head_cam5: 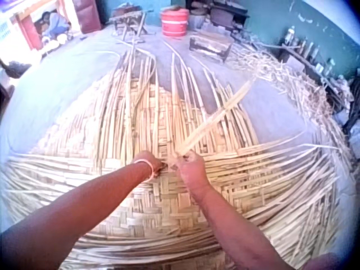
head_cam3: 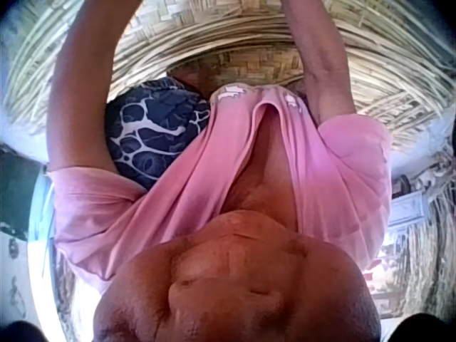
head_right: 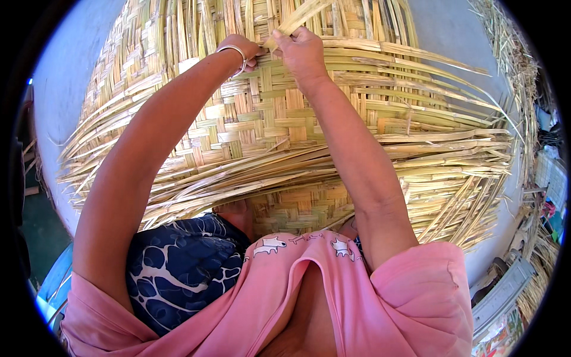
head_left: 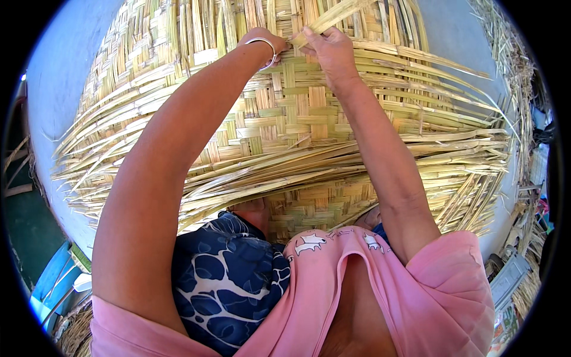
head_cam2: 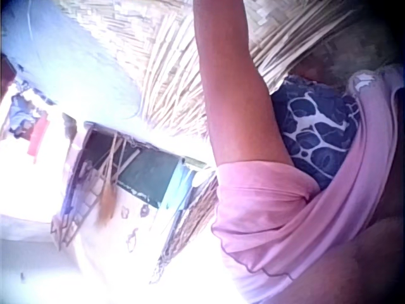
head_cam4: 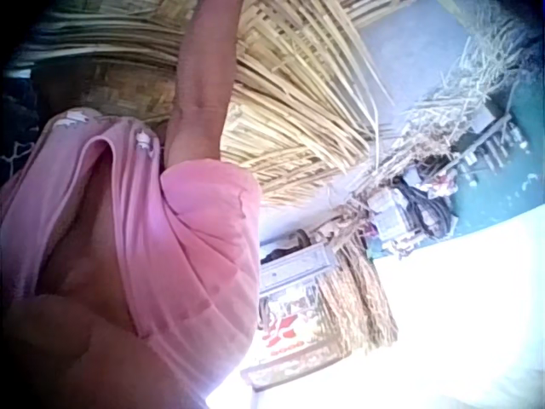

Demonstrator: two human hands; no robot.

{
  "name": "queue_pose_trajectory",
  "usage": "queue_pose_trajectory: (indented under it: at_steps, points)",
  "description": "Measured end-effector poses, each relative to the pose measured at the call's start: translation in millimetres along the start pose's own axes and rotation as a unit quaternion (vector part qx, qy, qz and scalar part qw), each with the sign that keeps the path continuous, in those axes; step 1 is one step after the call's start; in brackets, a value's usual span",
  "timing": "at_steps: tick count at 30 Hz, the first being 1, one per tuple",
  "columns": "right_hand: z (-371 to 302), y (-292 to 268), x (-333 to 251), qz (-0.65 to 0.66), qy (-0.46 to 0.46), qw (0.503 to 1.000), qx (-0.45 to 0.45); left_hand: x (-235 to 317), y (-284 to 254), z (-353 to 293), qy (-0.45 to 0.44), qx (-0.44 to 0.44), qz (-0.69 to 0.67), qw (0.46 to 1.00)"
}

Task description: The person weaves a large basket using dried palm leaves, interlacing strands by hand to form a tight pattern. The person sits on the floor and continuously adjusts the weave to maintain tension and alignment.

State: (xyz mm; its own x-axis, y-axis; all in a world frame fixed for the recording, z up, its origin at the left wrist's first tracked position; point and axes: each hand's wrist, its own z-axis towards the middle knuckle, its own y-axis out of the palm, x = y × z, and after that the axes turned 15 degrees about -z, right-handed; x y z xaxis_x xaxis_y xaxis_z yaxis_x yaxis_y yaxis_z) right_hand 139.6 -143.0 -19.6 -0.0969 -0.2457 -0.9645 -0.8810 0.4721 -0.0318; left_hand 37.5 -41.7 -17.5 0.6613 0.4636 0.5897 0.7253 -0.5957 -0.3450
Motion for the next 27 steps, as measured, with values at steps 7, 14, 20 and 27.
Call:
queue_pose_trajectory:
  at_steps: [7, 14, 20, 27]
  points:
    - [-24.7, 3.2, -17.1, -0.023, -0.028, 0.998, -0.047, -2.5, -1.3, 14.4, 0.044, 0.021, 0.117, 0.992]
    - [29.2, -23.7, -36.3, -0.029, -0.036, 0.998, -0.037, -10.1, -2.9, 9.2, 0.016, -0.048, -0.026, 0.998]
    - [20.8, -25.8, -39.4, -0.115, 0.016, 0.979, -0.166, -16.5, -23.9, -34.6, 0.098, -0.167, -0.175, 0.965]
    - [10.0, -12.6, -45.0, -0.137, 0.031, 0.965, -0.220, -40.9, -31.6, -66.6, 0.071, -0.264, -0.217, 0.937]
